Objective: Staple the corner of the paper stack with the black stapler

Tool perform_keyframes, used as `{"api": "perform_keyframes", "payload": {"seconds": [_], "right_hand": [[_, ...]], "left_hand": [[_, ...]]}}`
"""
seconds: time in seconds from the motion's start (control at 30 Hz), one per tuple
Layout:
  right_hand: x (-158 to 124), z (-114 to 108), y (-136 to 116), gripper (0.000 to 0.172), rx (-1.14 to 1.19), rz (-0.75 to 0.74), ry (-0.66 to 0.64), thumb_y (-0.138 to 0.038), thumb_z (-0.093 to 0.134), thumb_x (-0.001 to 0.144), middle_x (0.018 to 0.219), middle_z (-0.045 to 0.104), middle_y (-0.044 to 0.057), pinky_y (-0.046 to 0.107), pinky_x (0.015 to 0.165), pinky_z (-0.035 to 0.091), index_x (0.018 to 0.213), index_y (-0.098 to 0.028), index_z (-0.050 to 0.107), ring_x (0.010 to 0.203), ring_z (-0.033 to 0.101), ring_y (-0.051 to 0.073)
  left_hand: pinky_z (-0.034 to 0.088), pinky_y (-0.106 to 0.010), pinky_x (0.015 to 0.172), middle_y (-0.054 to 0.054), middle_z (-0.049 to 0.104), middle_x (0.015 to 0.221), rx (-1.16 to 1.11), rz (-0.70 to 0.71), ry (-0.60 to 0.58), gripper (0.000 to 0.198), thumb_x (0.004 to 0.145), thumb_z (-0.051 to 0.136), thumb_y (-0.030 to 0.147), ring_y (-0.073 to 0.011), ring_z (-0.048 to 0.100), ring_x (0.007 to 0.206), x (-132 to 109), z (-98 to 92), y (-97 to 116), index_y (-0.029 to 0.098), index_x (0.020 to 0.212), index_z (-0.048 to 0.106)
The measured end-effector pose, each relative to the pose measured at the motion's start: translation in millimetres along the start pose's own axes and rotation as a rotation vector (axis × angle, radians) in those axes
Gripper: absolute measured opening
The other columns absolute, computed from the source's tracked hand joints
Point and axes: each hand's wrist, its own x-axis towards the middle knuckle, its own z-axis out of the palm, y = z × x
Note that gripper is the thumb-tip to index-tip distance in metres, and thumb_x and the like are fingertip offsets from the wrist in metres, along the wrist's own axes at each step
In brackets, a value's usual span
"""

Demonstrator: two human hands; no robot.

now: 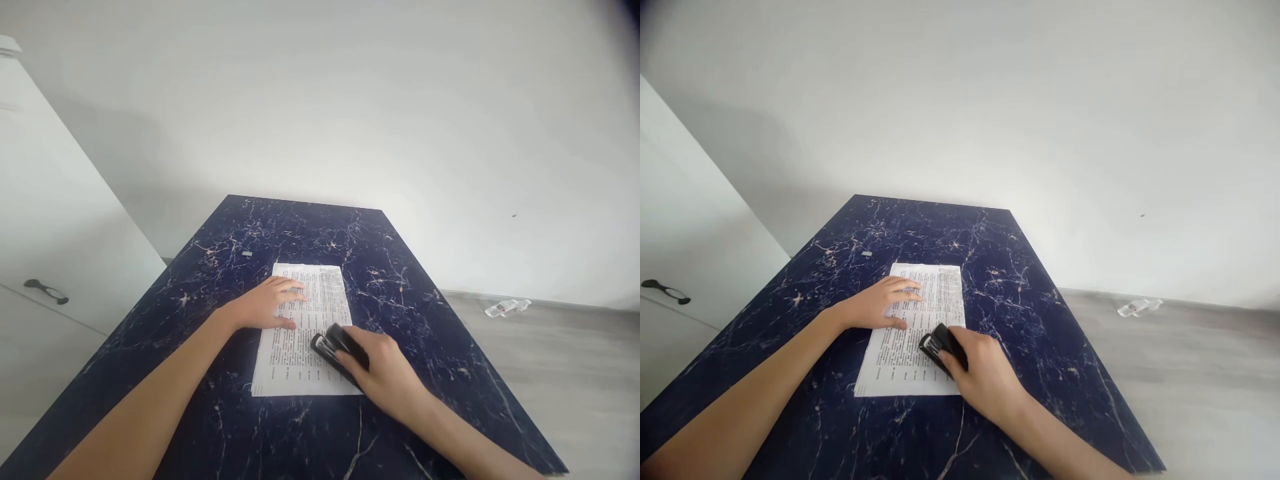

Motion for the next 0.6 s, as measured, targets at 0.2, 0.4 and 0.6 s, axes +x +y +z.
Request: {"api": "perform_keyframes", "payload": {"seconds": [0.2, 0.4, 0.6], "right_hand": [[70, -19, -3, 0.023, 0.104, -0.104, 0.250, -0.028, 0.051, 0.101, 0.101, 0.073, 0.007, 0.032, 0.069, 0.050, 0.118, -0.021, 0.066, 0.082, 0.067, 0.021], [123, 8, -1, 0.022, -0.042, -0.350, 0.087, -0.023, 0.059, 0.097, 0.101, 0.072, 0.008, 0.035, 0.078, 0.049, 0.118, -0.022, 0.066, 0.089, 0.064, 0.023], [137, 18, 19, 0.031, 0.068, -0.405, -0.020, -0.029, 0.063, 0.093, 0.107, 0.074, 0.008, 0.042, 0.087, 0.052, 0.123, -0.025, 0.068, 0.098, 0.066, 0.025]], "left_hand": [[0.031, -0.055, 0.115, -0.011, 0.041, 0.160, -0.135, -0.081, 0.063, 0.091, 0.077, 0.075, 0.067, -0.0385, 0.038, 0.144, 4, 6.6, 5, 0.035, 0.155, 0.039], [0.044, -0.050, 0.105, -0.016, 0.053, 0.146, -0.310, -0.170, 0.215, 0.094, 0.069, 0.085, 0.058, -0.0367, 0.055, 0.129, 4, 6.5, 1, 0.027, 0.148, 0.044], [0.050, -0.046, 0.092, -0.013, 0.067, 0.119, -0.190, -0.170, 0.247, 0.043, 0.085, 0.072, 0.048, -0.0320, 0.063, 0.110, 6, 9.5, -4, 0.022, 0.119, 0.064]]}}
